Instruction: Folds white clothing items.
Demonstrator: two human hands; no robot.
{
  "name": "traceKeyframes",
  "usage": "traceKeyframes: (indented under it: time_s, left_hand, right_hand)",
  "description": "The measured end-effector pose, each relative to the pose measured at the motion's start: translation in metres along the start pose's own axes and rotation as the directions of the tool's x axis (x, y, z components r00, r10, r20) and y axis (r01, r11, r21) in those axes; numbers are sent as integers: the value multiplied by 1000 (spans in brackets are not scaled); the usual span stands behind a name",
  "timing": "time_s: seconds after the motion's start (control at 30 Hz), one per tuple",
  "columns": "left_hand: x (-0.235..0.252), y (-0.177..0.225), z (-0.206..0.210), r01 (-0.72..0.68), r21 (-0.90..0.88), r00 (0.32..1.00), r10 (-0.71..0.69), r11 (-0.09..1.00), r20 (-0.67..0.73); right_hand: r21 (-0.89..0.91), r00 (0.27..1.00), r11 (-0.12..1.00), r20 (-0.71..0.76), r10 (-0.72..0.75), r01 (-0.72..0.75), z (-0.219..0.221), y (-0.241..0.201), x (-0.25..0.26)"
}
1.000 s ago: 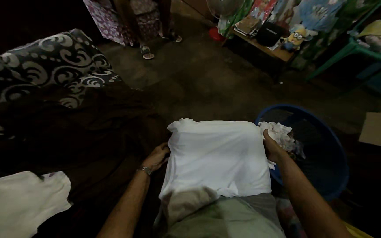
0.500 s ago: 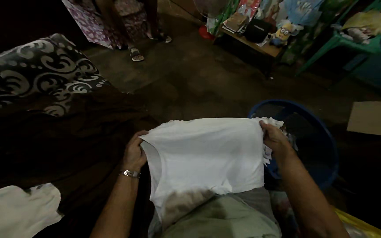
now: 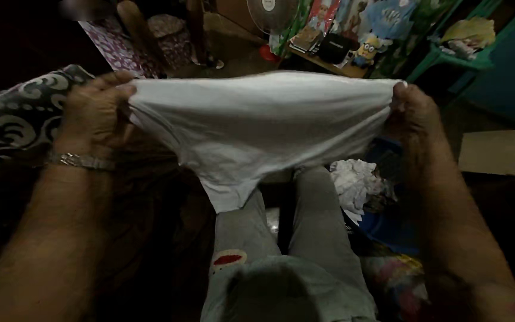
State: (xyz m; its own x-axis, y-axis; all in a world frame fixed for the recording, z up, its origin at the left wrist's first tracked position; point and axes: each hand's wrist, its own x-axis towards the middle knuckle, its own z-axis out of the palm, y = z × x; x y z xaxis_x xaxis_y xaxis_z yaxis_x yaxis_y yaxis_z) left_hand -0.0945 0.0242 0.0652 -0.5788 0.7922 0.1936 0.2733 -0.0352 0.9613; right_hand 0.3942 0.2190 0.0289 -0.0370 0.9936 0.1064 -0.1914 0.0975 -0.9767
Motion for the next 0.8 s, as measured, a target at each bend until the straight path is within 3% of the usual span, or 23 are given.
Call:
traceKeyframes:
  time_s: [0.17,0.27,0.33,0.4,0.47,0.53,0.63,0.8]
  left_hand:
    - [29,10,-37,-180,-54,960,187,982,210]
    - [-9,11,-49,-174,64,945,148,983,290]
    - [-59,10,-44,-88,285,953,-3,954,303]
    - [-112,-2,-27,118,503,904,-303,856,303]
    - [-144,-78,-42,47,541,762,-380,840,524]
    - [-171,-137,-43,58,547,673,-437,835,597]
    - [-201,-179,-34,186,532,713,-487,826,505]
    - [-215,-189,-31,318,429,764,-496,846,413]
  right_hand:
    - [-14,983,985,70,-172,174,-6,-34,-9]
    - [-68,961,973,187,-204,219,-39,-15,-40]
    - [-133,964,980,241,-110,145,-67,12,-75]
    - [-271,965,962,253,70,2,-97,53,-115]
    - [-438,932,888,246,268,-140,-124,96,-150]
    - [-501,892,823,193,409,-269,-134,128,-177]
    - [-338,906,878,135,401,-338,-134,156,-194]
    - [-280,914,905,161,372,-319,-121,166,-185]
